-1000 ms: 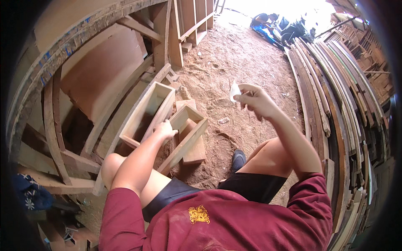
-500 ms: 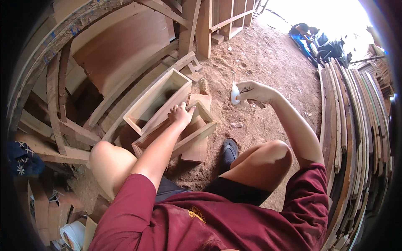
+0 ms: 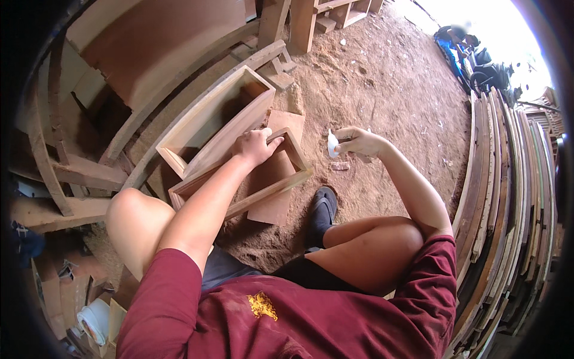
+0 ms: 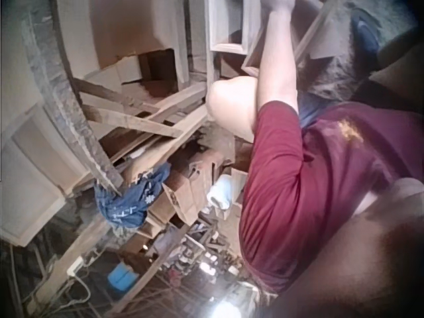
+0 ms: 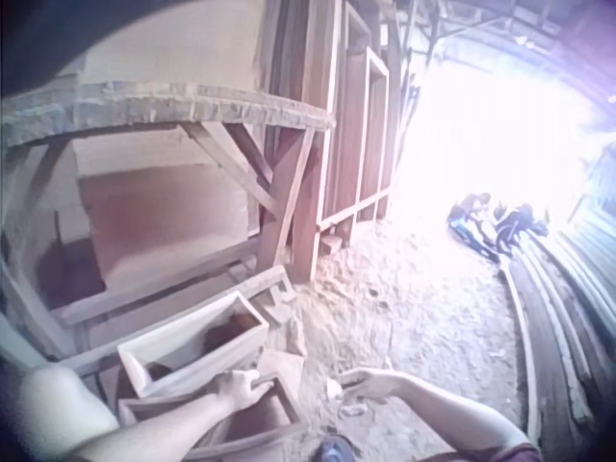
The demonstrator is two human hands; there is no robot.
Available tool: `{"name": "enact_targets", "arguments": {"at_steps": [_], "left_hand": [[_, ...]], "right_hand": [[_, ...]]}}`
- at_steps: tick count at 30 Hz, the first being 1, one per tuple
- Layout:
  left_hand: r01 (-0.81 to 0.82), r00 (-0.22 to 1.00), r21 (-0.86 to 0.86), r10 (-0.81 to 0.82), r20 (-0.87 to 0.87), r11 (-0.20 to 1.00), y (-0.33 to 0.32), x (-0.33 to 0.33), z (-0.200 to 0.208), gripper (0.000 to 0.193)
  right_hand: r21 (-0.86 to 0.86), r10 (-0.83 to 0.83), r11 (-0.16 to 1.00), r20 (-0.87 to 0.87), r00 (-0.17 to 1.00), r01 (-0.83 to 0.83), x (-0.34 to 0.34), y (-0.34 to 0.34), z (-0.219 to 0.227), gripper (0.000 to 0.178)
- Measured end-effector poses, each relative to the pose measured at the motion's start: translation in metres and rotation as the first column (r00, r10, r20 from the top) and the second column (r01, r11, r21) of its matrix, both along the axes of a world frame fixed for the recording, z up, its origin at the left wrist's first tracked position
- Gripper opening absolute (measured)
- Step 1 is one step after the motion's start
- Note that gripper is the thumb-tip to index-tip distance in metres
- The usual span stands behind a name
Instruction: The person sits on the floor and assembles a small wooden frame by fitting pieces together. They then apply a white substance to the joints using a small tool.
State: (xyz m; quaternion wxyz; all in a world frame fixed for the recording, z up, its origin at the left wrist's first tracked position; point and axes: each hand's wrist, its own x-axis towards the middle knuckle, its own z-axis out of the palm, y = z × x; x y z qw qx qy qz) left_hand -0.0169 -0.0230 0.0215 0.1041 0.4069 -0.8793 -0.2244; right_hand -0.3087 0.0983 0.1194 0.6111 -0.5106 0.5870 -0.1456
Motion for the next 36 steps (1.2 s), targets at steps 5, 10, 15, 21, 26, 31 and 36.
{"name": "enact_targets", "arguments": {"at_steps": [5, 10, 15, 21, 26, 31, 36], "left_hand": [[-0.02, 0.997, -0.023, 0.018, -0.077, 1.0, 0.006, -0.001, -0.008, 0.047], [0.079, 0.993, -0.089, -0.071, 0.096, 0.993, 0.037, -0.033, 0.001, 0.042], [0.058, 0.998, -0.139, -0.052, 0.047, 0.989, 0.032, -0.02, -0.004, 0.043], [0.184, 0.983, -0.302, -0.169, 0.075, 0.935, 0.028, -0.021, -0.01, 0.045], [0.186, 0.979, -0.325, -0.148, 0.137, 0.927, 0.029, -0.02, -0.007, 0.046], [0.164, 0.986, -0.333, -0.15, 0.069, 0.929, 0.032, -0.022, -0.008, 0.044], [0.136, 0.991, -0.271, -0.136, 0.021, 0.953, 0.03, -0.024, -0.008, 0.032]], "right_hand": [[0.108, -0.068, 0.991, -0.152, 0.986, 0.085, 0.008, 0.004, 0.015, 0.029], [-0.012, -0.137, 0.991, -0.107, 0.985, 0.136, -0.021, 0.013, -0.013, 0.032], [-0.08, -0.159, 0.986, -0.224, 0.962, 0.144, -0.02, 0.011, -0.018, 0.035], [-0.145, -0.075, 0.987, -0.074, 0.994, 0.063, -0.027, 0.018, -0.049, 0.034], [-0.079, 0.05, 0.995, -0.065, 0.997, -0.055, -0.007, 0.011, -0.048, 0.031], [-0.278, 0.03, 0.956, -0.223, 0.974, -0.093, 0.006, 0.008, -0.057, 0.03], [-0.237, 0.021, 0.964, -0.381, 0.924, -0.12, 0.018, 0.003, -0.047, 0.029]]}}
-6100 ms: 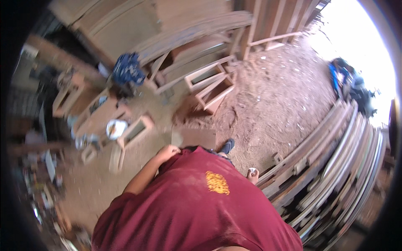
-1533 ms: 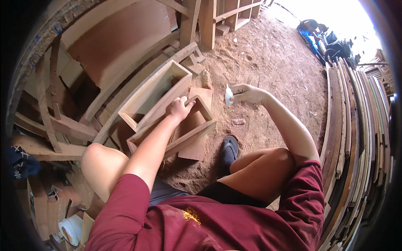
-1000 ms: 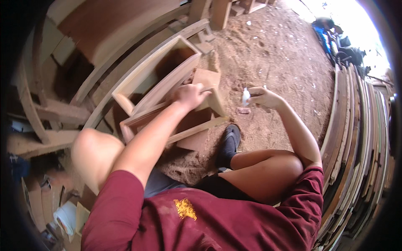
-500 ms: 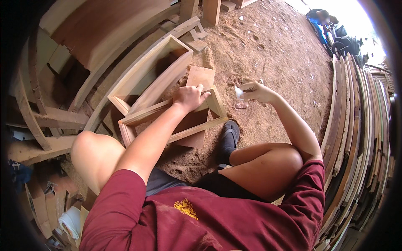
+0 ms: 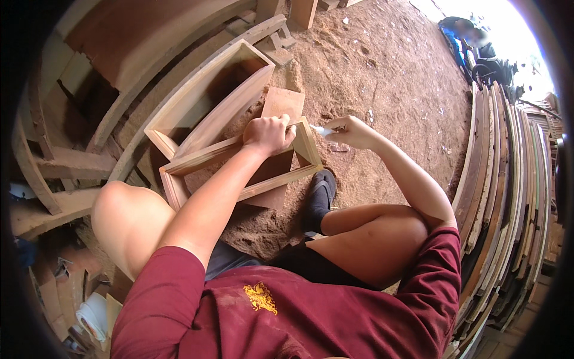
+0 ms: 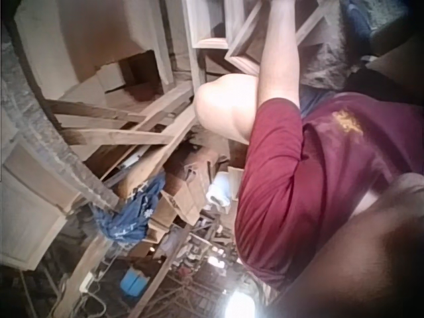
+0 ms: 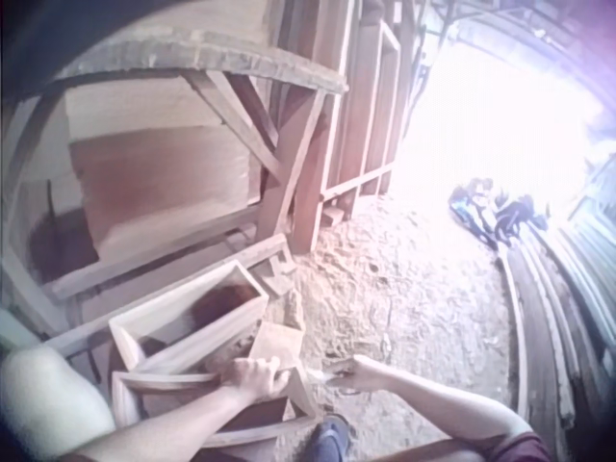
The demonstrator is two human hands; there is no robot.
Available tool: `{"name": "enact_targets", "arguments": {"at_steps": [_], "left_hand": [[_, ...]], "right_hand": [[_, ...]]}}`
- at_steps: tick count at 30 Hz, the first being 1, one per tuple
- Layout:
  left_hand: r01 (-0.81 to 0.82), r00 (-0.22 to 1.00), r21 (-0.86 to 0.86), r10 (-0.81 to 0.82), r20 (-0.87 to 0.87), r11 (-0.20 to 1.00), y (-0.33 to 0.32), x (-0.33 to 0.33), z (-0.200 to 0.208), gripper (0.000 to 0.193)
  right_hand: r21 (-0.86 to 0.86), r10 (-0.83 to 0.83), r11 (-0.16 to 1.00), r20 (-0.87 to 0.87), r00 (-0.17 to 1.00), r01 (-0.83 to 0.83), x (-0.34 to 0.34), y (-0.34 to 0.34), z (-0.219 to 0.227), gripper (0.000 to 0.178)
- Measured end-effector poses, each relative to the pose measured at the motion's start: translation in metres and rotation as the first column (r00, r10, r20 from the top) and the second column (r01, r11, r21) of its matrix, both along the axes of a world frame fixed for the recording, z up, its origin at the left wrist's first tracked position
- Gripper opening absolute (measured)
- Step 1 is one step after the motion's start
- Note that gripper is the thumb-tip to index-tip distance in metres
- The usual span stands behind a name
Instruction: The person sits on the floor and assembles a small wooden frame by fitting pieces together. They then apply a white substance to the joints using a small tool.
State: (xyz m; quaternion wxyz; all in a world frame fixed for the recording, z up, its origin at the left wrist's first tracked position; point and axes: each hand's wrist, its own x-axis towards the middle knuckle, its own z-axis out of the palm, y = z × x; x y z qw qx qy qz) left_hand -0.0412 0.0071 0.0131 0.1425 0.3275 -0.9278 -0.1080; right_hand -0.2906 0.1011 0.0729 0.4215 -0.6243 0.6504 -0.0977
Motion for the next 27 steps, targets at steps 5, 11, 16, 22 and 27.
{"name": "enact_targets", "arguments": {"at_steps": [5, 11, 16, 22, 27], "left_hand": [[-0.032, 0.999, 0.061, 0.034, -0.023, 0.998, -0.001, 0.0, -0.002, 0.025], [-0.038, 0.998, 0.011, 0.039, -0.048, 0.999, 0.0, -0.001, -0.008, 0.024], [-0.04, 0.998, -0.036, 0.038, -0.058, 0.999, -0.001, -0.001, -0.013, 0.024], [-0.04, 0.997, -0.053, 0.036, -0.073, 0.998, -0.001, -0.002, -0.013, 0.024], [-0.042, 0.998, -0.063, 0.038, -0.058, 0.997, 0.0, -0.002, -0.012, 0.025]], "right_hand": [[0.039, 0.036, 0.999, -0.082, 0.996, -0.033, 0.018, -0.005, 0.019, 0.028], [0.067, 0.009, 0.998, -0.139, 0.99, 0.0, 0.023, -0.008, 0.022, 0.028], [0.064, 0.012, 0.998, -0.157, 0.988, -0.002, 0.026, -0.009, 0.025, 0.029], [0.043, 0.023, 0.999, -0.173, 0.985, -0.016, 0.031, -0.009, 0.032, 0.029], [0.068, 0.007, 0.998, -0.176, 0.984, 0.005, 0.032, -0.01, 0.034, 0.028]]}}
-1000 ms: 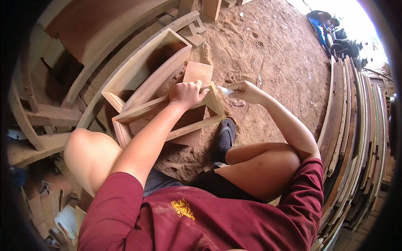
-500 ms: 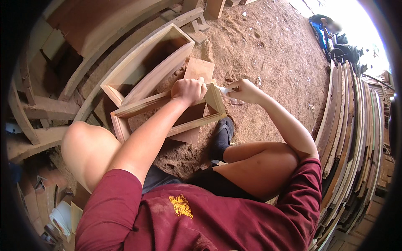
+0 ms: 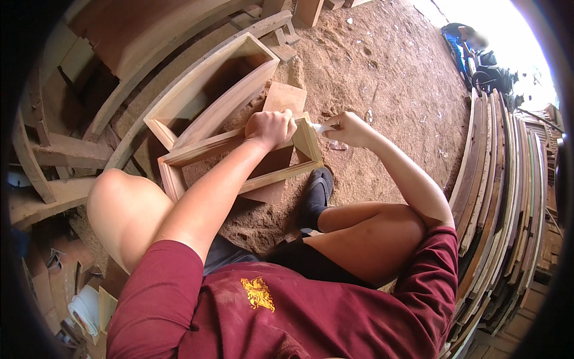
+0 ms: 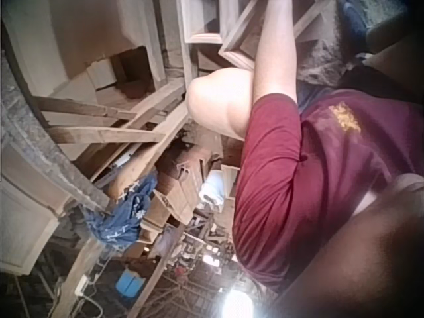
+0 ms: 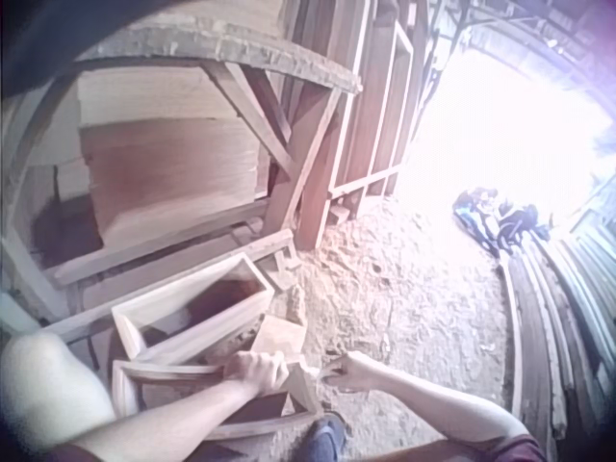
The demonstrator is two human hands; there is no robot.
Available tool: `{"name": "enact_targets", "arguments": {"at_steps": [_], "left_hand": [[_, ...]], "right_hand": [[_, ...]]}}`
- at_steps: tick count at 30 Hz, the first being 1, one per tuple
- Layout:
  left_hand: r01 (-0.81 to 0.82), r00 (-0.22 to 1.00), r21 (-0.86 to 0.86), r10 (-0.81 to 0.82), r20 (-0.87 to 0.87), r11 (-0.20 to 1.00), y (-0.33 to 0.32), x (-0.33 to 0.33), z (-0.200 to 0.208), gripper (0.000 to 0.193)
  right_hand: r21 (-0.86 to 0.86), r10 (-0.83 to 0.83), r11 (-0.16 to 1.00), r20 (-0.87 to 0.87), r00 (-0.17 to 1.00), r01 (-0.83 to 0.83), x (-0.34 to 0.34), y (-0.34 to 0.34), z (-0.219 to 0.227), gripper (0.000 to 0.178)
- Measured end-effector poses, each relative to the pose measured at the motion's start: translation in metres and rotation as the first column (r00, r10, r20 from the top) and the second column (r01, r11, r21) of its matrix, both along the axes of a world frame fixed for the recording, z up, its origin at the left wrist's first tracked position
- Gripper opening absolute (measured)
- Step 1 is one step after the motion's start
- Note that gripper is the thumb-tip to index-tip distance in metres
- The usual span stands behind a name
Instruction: The person sits on the floor and assembles a small wooden frame by fitting pieces together. They then apply a white substance to the joints using a small tool.
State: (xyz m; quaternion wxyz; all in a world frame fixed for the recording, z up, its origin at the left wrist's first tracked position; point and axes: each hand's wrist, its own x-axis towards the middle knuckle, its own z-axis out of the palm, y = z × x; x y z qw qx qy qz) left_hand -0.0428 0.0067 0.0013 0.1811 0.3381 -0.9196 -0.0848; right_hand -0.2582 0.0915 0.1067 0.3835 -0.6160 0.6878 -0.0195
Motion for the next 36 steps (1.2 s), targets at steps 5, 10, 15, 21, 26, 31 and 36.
{"name": "enact_targets", "arguments": {"at_steps": [5, 10, 15, 21, 26, 31, 36], "left_hand": [[-0.007, 1.0, -0.015, 0.007, 0.009, 1.0, 0.001, 0.0, -0.001, 0.025], [-0.006, 1.0, -0.012, 0.006, -0.01, 1.0, 0.0, 0.0, 0.002, 0.025], [0.002, 1.0, 0.005, -0.002, -0.002, 1.0, 0.001, 0.001, 0.003, 0.025], [0.001, 1.0, 0.018, -0.001, 0.015, 1.0, 0.001, 0.001, 0.004, 0.025], [0.0, 1.0, 0.014, 0.0, 0.009, 1.0, 0.001, 0.001, 0.003, 0.026], [0.005, 1.0, -0.005, -0.005, -0.005, 1.0, 0.0, 0.0, 0.0, 0.026], [0.001, 1.0, 0.002, -0.001, 0.008, 1.0, 0.0, 0.001, 0.001, 0.026]], "right_hand": [[0.003, 0.008, 1.0, -0.004, 1.0, -0.008, 0.0, 0.0, -0.002, 0.029], [0.016, 0.013, 1.0, -0.011, 1.0, -0.013, -0.001, -0.002, -0.001, 0.03], [0.016, 0.017, 1.0, -0.009, 1.0, -0.017, 0.0, -0.002, 0.001, 0.03], [0.001, 0.029, 1.0, -0.008, 1.0, -0.029, 0.003, -0.002, 0.005, 0.03], [0.088, -0.025, 0.996, -0.045, 0.999, 0.029, 0.008, -0.004, 0.01, 0.029], [0.034, 0.015, 0.999, -0.027, 1.0, -0.014, 0.004, -0.003, 0.005, 0.029], [0.032, 0.007, 0.999, -0.034, 0.999, -0.006, 0.007, -0.003, 0.008, 0.029]]}}
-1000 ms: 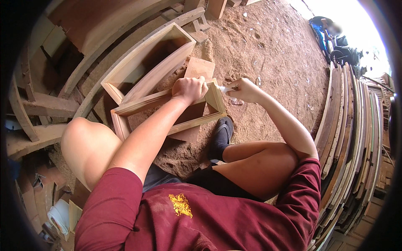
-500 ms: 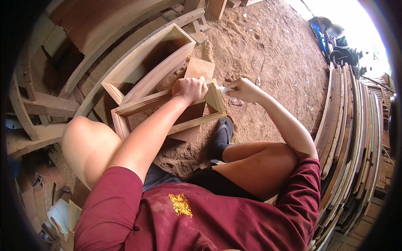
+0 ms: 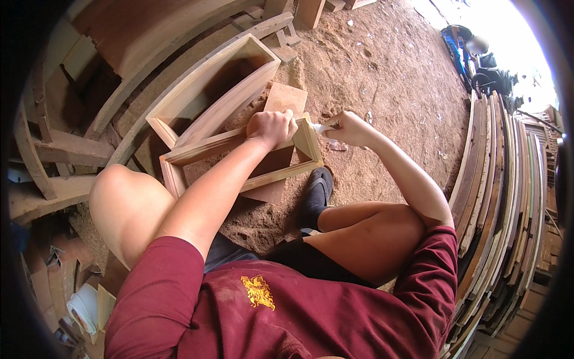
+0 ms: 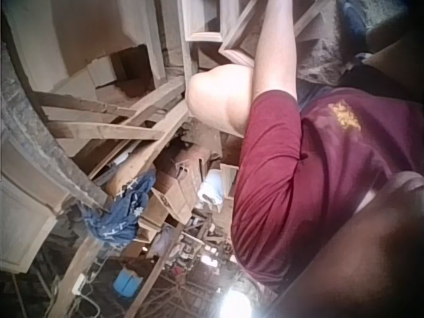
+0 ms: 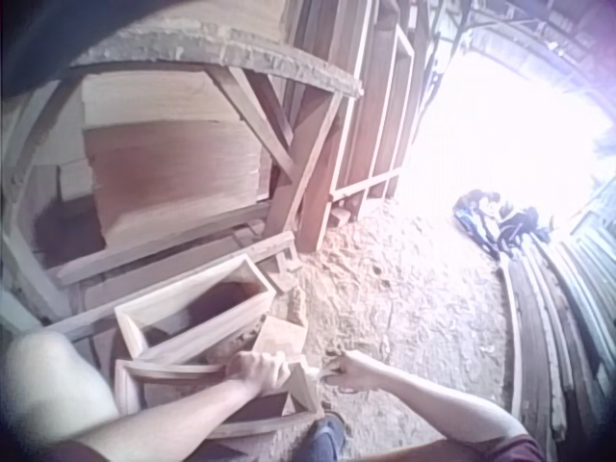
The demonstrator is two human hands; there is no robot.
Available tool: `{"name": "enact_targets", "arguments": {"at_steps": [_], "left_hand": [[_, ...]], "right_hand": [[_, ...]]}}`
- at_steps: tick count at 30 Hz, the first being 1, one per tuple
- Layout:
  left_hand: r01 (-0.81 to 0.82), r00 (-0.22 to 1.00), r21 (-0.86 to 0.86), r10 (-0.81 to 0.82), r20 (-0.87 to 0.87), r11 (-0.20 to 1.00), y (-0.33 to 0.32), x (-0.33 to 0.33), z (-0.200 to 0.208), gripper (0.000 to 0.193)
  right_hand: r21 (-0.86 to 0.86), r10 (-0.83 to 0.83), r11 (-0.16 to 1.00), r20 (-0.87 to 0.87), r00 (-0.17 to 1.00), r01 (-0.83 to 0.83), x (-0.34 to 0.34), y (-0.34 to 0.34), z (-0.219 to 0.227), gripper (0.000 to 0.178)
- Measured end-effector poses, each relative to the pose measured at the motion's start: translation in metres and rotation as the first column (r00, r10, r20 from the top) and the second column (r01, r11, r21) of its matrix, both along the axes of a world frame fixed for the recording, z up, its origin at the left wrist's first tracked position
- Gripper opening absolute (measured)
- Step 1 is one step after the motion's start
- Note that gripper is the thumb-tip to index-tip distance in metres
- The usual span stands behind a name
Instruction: The person sits on the floor and assembles a small wooden frame by fitting pieces together. They then apply a white substance to the joints using a small tool.
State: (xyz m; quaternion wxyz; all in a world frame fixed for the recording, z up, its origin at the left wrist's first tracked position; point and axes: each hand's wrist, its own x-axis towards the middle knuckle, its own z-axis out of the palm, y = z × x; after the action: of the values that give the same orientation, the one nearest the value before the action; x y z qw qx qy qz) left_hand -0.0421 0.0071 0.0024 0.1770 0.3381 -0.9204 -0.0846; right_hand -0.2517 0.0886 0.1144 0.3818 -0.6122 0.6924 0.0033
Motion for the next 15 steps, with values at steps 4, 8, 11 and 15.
{"name": "enact_targets", "arguments": {"at_steps": [4, 8, 11, 15], "left_hand": [[-0.001, 1.0, -0.004, 0.001, -0.003, 1.0, 0.0007, -0.0004, 0.0006, 0.025], [-0.003, 1.0, -0.005, 0.003, -0.002, 1.0, 0.0001, -0.0001, -0.0008, 0.025], [-0.004, 1.0, -0.003, 0.004, 0.003, 1.0, -0.0002, -0.0002, -0.0025, 0.025], [-0.002, 1.0, 0.003, 0.002, 0.01, 1.0, 0.0004, -0.0003, 0.0001, 0.025]], "right_hand": [[0.006, 0.008, 1.0, -0.009, 1.0, -0.008, 0.0008, 0.0011, 0.0032, 0.028], [0.006, 0.021, 1.0, -0.014, 1.0, -0.021, 0.0014, 0.0022, 0.0052, 0.028], [0.009, 0.015, 1.0, -0.005, 1.0, -0.015, 0.0009, 0.003, 0.0046, 0.028], [0.018, 0.002, 1.0, -0.016, 1.0, -0.002, 0.0006, 0.0035, 0.0025, 0.029]]}}
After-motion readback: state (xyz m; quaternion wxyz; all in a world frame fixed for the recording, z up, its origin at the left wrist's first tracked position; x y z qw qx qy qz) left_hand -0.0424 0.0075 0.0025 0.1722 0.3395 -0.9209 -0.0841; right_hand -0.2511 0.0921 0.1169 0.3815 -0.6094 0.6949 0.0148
